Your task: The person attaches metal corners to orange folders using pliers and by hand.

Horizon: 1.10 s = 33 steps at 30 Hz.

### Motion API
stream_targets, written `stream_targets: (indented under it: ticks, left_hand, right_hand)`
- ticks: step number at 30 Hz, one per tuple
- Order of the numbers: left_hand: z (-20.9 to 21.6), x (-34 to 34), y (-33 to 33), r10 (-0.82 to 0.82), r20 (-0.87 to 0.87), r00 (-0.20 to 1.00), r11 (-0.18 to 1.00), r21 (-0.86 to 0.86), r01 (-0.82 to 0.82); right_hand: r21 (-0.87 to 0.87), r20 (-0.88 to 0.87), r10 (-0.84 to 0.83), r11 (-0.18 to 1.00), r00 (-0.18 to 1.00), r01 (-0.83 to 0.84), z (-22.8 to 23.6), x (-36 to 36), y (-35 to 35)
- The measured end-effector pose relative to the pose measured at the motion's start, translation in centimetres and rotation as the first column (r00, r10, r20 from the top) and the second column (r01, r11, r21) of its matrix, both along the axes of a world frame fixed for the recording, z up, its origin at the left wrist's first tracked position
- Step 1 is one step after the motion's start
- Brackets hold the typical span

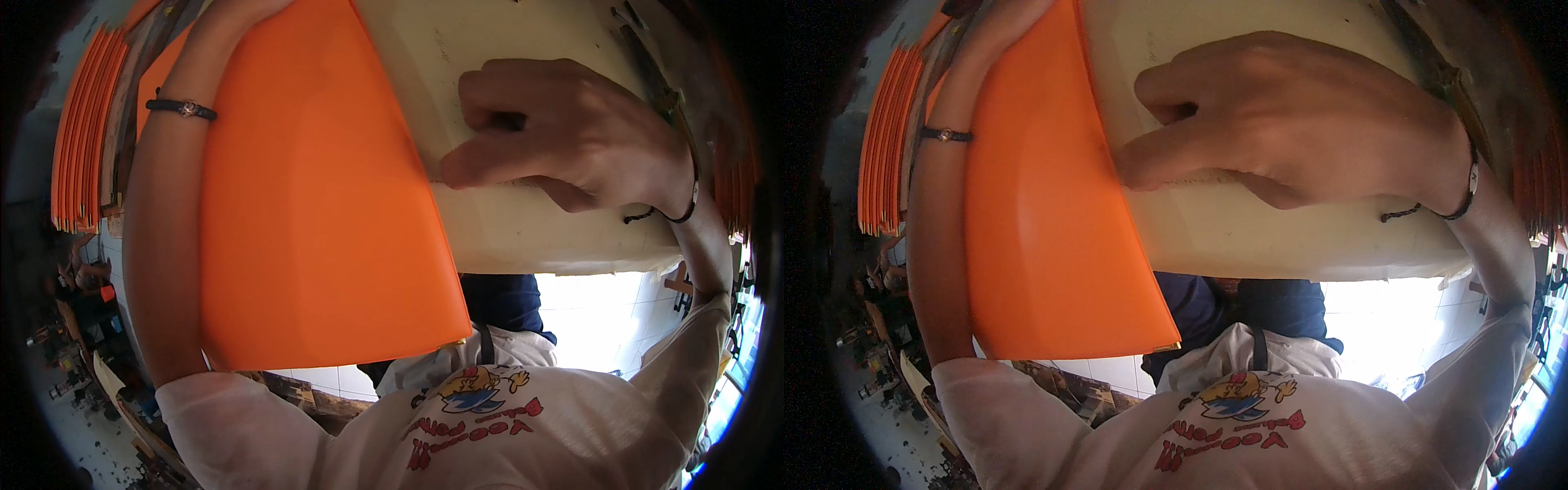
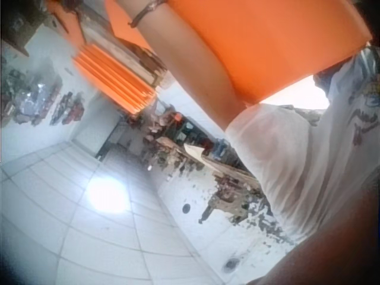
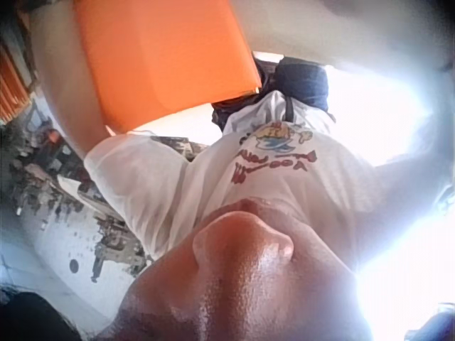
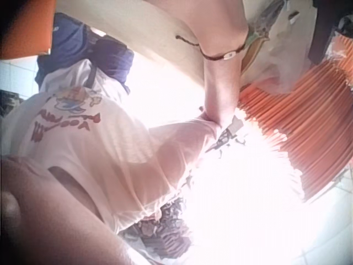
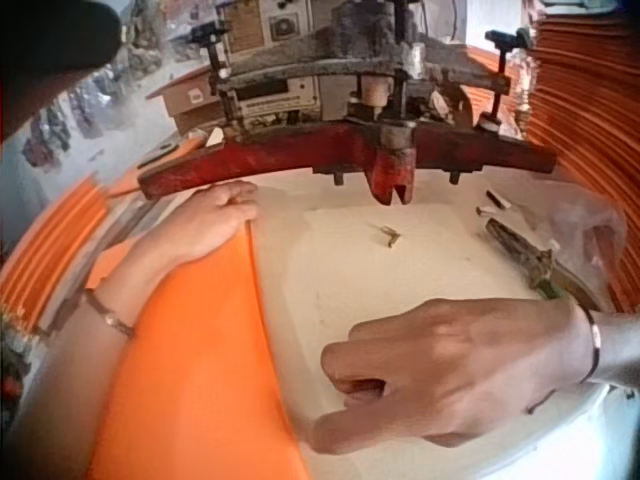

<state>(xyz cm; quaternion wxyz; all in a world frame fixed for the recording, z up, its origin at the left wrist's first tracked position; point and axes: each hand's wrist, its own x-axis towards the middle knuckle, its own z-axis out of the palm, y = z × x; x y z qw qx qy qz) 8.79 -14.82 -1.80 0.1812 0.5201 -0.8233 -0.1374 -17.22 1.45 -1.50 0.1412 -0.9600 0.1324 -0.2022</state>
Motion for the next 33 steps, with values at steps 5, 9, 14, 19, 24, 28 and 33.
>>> stream_targets:
  ticks: [5,9,14,19,24,28,33]
  left_hand:
    - [-0.1,0.4,-0.8,-0.058,0.001,0.998,0.998,-0.037,0.058]
    - [-0.8,0.6,-1.5,-0.059,-0.028,0.998,0.998,-0.03,0.058]
    - [-0.7,0.4,-1.4,-0.085,0.0,0.996,0.995,-0.043,0.084]
    - [-0.7,0.1,-0.9,-0.068,-0.042,0.997,0.997,-0.033,0.066]
    - [-0.5,1.0,-1.4,-0.081,0.033,0.996,0.994,-0.076,0.083]
    - [0.3,-0.4,0.5,-0.075,0.005,0.997,0.996,-0.046,0.075]
    - [-0.2,0.3,-0.8,-0.028,0.0,1.0,0.999,-0.032,0.028]
  right_hand:
    - [0.082,-0.019,0.046,0.996,0.999,-0.044,0.5,-0.2,-0.3]
    - [0.071,-0.003,0.038,0.997,0.999,-0.038,0.5,-0.4,-0.2]
    - [0.118,-0.068,0.018,0.993,0.997,-0.01,1.4,-0.2,0.0]
    - [0.128,-0.078,0.025,0.992,0.997,-0.015,1.1,-0.7,-0.1]
    - [0.092,-0.094,0.007,0.996,0.996,0.002,1.4,-0.3,0.0]
    - [0.082,-0.09,-0.014,0.996,0.996,0.022,1.2,-0.4,0.2]
    - [0.142,-0.117,-0.006,0.99,0.993,0.023,1.5,-0.3,0.1]
